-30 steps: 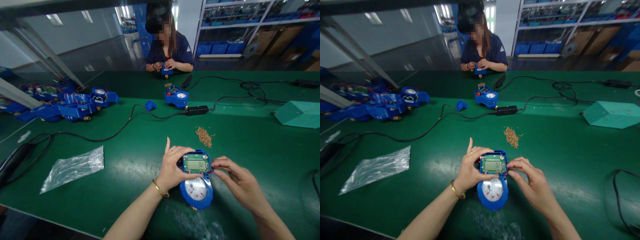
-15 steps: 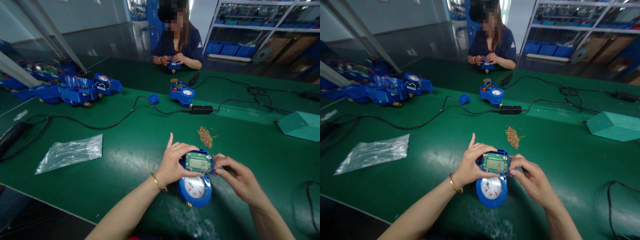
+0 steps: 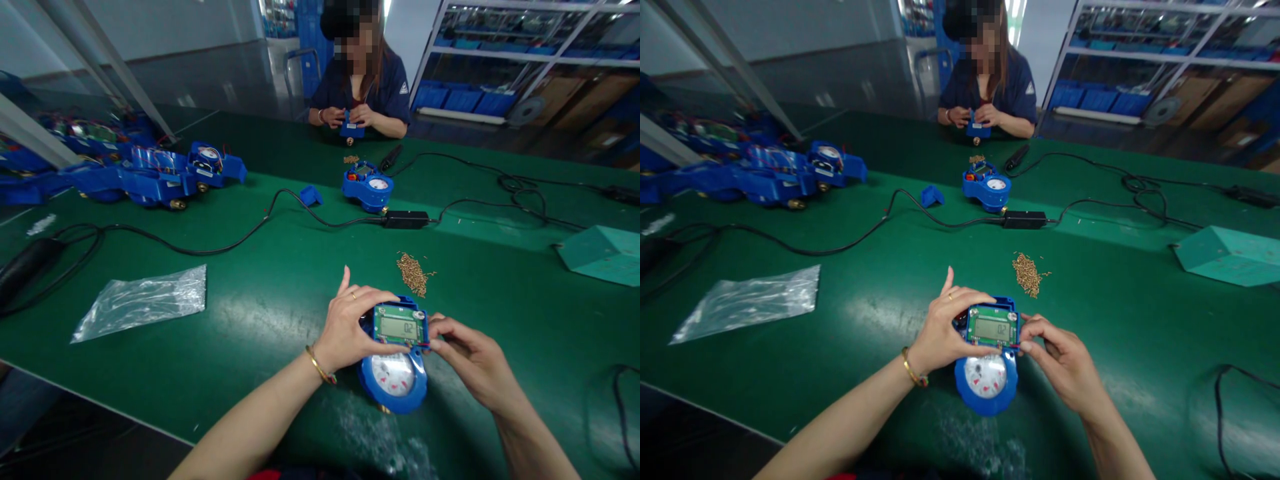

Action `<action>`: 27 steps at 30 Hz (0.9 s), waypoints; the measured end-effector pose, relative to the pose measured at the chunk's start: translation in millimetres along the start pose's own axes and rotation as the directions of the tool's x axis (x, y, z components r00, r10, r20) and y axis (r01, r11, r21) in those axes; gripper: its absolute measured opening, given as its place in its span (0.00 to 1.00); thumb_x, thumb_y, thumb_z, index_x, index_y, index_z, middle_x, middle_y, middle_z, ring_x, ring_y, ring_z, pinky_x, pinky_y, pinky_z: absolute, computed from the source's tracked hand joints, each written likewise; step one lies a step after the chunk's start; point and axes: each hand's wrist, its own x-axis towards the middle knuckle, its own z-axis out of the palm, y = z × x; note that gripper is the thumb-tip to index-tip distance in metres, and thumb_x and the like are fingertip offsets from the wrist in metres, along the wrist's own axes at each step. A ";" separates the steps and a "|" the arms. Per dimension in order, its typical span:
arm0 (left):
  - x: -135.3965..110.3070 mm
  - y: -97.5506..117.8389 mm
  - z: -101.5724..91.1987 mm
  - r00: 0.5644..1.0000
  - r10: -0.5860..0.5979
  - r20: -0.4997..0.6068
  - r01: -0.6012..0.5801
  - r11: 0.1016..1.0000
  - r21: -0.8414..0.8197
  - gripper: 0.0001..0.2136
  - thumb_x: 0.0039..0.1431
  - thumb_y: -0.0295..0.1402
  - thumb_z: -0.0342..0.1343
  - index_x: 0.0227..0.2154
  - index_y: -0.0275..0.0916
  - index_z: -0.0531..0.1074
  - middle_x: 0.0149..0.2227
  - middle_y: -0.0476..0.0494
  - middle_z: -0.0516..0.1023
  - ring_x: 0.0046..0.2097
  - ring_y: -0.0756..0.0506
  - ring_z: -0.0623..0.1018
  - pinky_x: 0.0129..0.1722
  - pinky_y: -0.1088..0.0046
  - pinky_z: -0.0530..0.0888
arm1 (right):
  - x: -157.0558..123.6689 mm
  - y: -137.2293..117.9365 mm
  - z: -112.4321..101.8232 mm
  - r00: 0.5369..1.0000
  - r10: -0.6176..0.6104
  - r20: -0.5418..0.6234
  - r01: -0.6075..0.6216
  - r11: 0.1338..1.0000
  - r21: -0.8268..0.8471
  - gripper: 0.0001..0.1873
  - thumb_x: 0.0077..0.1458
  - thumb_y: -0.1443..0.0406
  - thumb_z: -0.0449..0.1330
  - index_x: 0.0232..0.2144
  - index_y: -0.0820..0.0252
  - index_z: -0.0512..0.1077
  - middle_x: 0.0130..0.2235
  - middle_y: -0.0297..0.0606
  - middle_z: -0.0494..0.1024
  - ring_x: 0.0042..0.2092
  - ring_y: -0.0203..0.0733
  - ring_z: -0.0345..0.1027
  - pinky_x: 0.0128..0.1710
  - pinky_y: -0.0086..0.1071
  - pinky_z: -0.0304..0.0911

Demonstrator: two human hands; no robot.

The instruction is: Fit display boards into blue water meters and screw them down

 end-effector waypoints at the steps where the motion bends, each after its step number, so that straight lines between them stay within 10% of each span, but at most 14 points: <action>1: 0.0 0.1 -0.3 1.000 -0.001 -0.001 0.001 1.000 -0.002 0.29 0.40 0.49 0.72 0.45 0.42 0.74 0.41 0.47 0.82 0.44 0.43 0.80 0.70 0.47 0.36 | -1.9 -0.8 2.1 0.999 -0.008 -0.034 0.008 1.000 -0.002 0.11 0.57 0.57 0.63 0.27 0.56 0.75 0.26 0.35 0.76 0.33 0.40 0.73 0.38 0.30 0.73; 13: -0.2 3.8 -0.7 0.999 -0.050 -0.014 0.050 0.999 -0.019 0.29 0.38 0.48 0.73 0.44 0.42 0.74 0.42 0.47 0.82 0.44 0.43 0.80 0.69 0.44 0.33 | -26.3 -23.2 10.3 0.979 -0.082 -0.185 0.043 0.978 -0.205 0.04 0.56 0.65 0.63 0.35 0.53 0.79 0.39 0.35 0.83 0.46 0.41 0.77 0.49 0.27 0.70; 27: -0.4 1.8 -0.7 0.999 0.000 -0.033 0.000 1.000 0.018 0.28 0.42 0.50 0.71 0.45 0.43 0.74 0.42 0.47 0.82 0.44 0.43 0.80 0.70 0.45 0.40 | -23.4 -25.8 32.6 0.843 0.400 -0.360 -0.308 0.907 0.287 0.12 0.46 0.58 0.71 0.33 0.58 0.82 0.36 0.43 0.83 0.38 0.45 0.79 0.39 0.29 0.75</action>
